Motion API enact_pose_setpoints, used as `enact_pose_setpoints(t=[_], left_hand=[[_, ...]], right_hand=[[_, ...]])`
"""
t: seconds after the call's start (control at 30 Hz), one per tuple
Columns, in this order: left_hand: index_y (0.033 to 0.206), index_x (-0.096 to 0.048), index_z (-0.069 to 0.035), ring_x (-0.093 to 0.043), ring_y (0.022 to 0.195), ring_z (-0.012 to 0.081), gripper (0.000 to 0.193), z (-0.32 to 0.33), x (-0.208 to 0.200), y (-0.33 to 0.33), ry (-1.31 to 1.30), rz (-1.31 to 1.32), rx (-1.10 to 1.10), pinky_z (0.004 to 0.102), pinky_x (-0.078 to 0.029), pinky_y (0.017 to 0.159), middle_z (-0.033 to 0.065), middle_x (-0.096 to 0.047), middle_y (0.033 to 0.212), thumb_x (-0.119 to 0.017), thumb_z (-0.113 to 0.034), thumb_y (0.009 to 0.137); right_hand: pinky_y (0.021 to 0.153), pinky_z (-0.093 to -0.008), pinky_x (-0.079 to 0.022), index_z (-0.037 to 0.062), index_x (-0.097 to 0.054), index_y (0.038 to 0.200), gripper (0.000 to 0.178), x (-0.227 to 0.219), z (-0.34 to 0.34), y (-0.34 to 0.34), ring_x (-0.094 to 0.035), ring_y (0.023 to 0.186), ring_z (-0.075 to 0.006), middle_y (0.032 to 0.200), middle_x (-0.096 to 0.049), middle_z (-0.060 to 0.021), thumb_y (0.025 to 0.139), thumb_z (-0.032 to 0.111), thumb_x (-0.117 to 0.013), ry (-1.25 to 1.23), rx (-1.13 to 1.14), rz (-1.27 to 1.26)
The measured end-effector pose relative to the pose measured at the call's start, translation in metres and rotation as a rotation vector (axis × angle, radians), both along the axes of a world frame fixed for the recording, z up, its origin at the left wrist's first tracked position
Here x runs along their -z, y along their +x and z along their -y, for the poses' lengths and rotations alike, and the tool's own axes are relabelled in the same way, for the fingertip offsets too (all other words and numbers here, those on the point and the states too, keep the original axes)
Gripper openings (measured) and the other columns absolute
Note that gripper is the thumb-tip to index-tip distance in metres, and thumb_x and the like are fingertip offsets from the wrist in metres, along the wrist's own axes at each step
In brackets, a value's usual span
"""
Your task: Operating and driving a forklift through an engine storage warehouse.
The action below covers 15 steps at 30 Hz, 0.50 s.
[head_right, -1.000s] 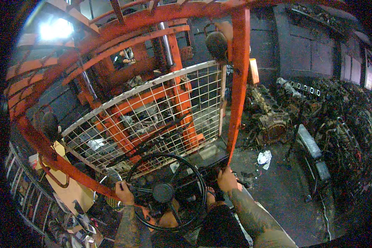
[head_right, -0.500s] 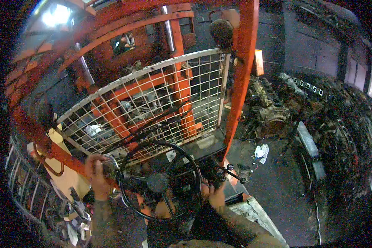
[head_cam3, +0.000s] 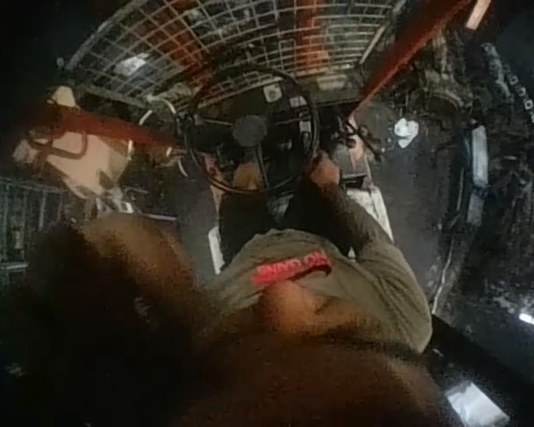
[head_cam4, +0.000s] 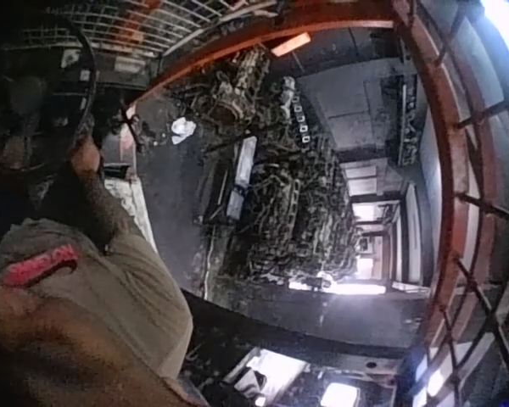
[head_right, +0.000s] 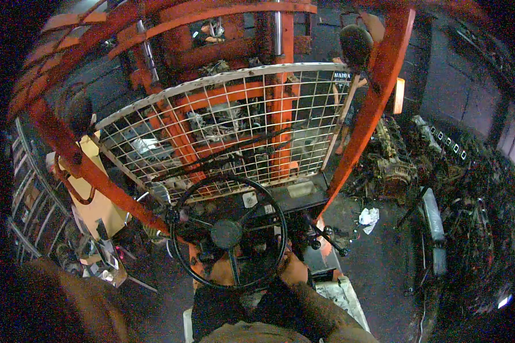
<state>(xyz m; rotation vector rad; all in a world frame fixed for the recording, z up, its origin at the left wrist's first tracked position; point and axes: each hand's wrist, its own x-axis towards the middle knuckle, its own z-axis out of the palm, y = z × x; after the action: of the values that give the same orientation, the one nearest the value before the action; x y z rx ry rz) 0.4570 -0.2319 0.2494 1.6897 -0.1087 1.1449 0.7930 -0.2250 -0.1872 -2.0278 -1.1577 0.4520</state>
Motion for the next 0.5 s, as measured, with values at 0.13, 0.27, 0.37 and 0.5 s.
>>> enact_pose_setpoints(t=[0.13, 0.27, 0.37, 0.5], left_hand=[[0.12, -0.063, -0.009, -0.071, 0.088, 0.0321, 0.032, 0.003, 0.013, -0.004, -0.11, -0.081, -0.018, 0.0418, -0.055, 0.086, 0.0132, -0.07, 0.098, -0.067, -0.036, 0.102], [0.121, -0.063, -0.009, -0.071, 0.089, 0.0327, 0.032, 0.004, 0.027, -0.004, -0.196, -0.165, -0.022, 0.0422, -0.055, 0.087, 0.0136, -0.07, 0.099, -0.068, -0.035, 0.101], [0.122, -0.063, -0.009, -0.071, 0.09, 0.0331, 0.032, 0.001, 0.034, 0.0, -0.246, -0.248, 0.002, 0.0425, -0.055, 0.088, 0.0138, -0.07, 0.1, -0.068, -0.034, 0.101], [0.123, -0.063, -0.009, -0.071, 0.092, 0.0337, 0.033, -0.006, 0.059, -0.009, -0.3, -0.391, 0.071, 0.0428, -0.055, 0.089, 0.0142, -0.07, 0.101, -0.069, -0.033, 0.101]], right_hand=[[0.077, -0.053, -0.057, 0.0143, -0.064, 0.123, 0.031, 0.001, 0.005, 0.001, -0.071, 0.089, -0.0436, 0.098, -0.075, -0.0181, 0.099, 0.033, -0.059, 0.118, -0.011, 0.191], [0.078, -0.0513, -0.057, 0.0142, -0.065, 0.123, 0.031, 0.004, 0.002, 0.001, -0.072, 0.091, -0.0432, 0.103, -0.075, -0.0168, 0.099, 0.031, -0.059, 0.108, -0.015, 0.174], [0.08, -0.0513, -0.058, 0.0157, -0.063, 0.132, 0.039, -0.001, 0.002, 0.007, -0.072, 0.093, -0.0437, 0.107, -0.075, -0.0169, 0.096, 0.03, -0.062, 0.051, -0.086, 0.148], [0.09, -0.0477, -0.057, 0.01, -0.069, 0.123, 0.044, -0.038, 0.002, -0.008, -0.072, 0.103, -0.0415, 0.111, -0.075, -0.0209, 0.089, 0.037, -0.073, -0.042, 0.031, 0.012]])
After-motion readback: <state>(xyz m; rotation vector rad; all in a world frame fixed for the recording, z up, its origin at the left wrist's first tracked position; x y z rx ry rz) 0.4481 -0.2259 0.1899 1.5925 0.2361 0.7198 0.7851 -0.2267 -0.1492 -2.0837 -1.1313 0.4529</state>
